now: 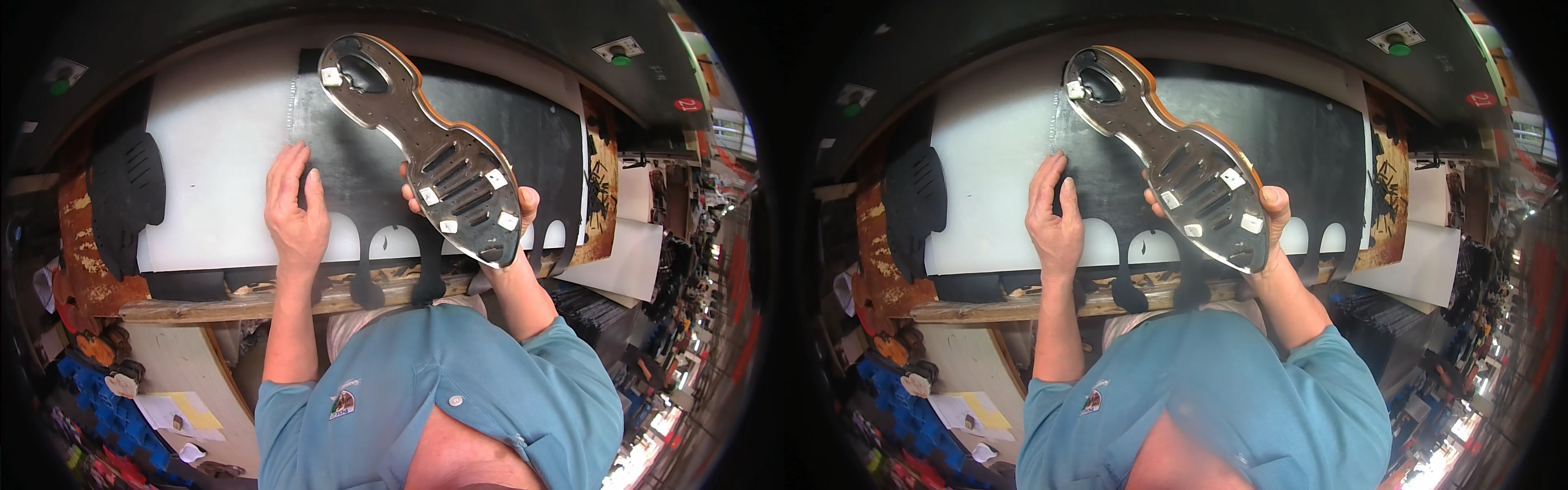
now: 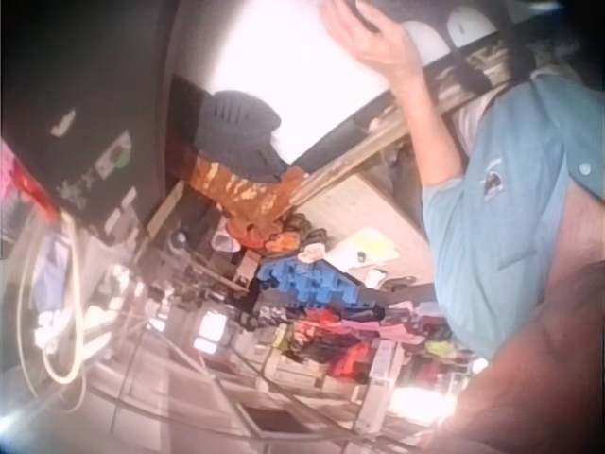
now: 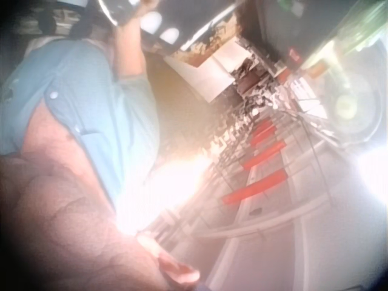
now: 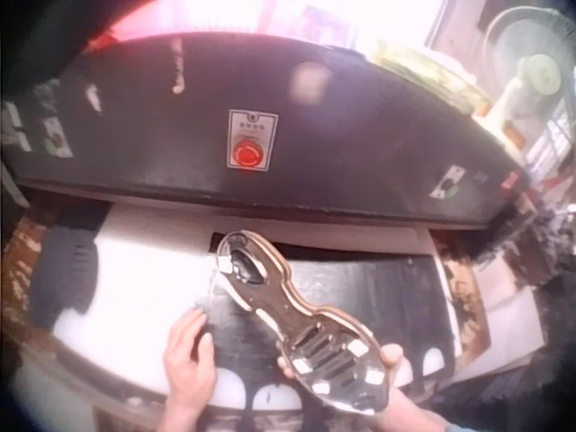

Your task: The person repeatedly presses black shoe sole cutouts against a heated roller using a wooden hand tool. The person removes the cutouts, stacks them, and repeats the process with new cutouts.

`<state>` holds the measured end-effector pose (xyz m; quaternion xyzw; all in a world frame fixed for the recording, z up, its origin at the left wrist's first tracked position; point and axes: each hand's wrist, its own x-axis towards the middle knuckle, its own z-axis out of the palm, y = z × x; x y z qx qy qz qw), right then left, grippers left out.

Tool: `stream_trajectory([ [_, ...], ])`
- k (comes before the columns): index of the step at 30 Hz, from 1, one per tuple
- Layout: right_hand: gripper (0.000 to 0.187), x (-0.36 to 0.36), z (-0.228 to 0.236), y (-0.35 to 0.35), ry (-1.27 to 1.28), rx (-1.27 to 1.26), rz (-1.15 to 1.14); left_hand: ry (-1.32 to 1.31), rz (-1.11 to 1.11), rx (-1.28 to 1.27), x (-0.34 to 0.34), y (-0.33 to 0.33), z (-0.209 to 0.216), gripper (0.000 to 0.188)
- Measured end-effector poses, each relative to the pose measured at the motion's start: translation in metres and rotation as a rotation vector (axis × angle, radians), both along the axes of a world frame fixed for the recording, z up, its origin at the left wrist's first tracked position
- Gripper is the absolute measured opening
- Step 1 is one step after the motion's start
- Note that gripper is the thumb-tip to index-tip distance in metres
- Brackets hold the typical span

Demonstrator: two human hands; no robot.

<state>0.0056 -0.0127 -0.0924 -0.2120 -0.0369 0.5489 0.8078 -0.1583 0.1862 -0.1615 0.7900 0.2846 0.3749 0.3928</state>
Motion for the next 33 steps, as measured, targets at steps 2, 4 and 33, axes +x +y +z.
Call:
stream_trajectory([
  [2, 0.111, 0.003, -0.002, 0.002, -0.038, -0.042, -0.001, -0.013, 0.007, -0.016, 0.0, 0.001, 0.001, 0.03],
  [4, 0.11, 0.006, -0.003, 0.003, -0.074, -0.045, 0.011, -0.023, 0.014, -0.046, 0.0, 0.001, 0.002, 0.03],
  [33, 0.099, 0.03, -0.041, 0.017, -1.903, -0.515, -0.09, -0.051, 0.023, -0.094, 0.004, 0.001, -0.002, 0.032],
])
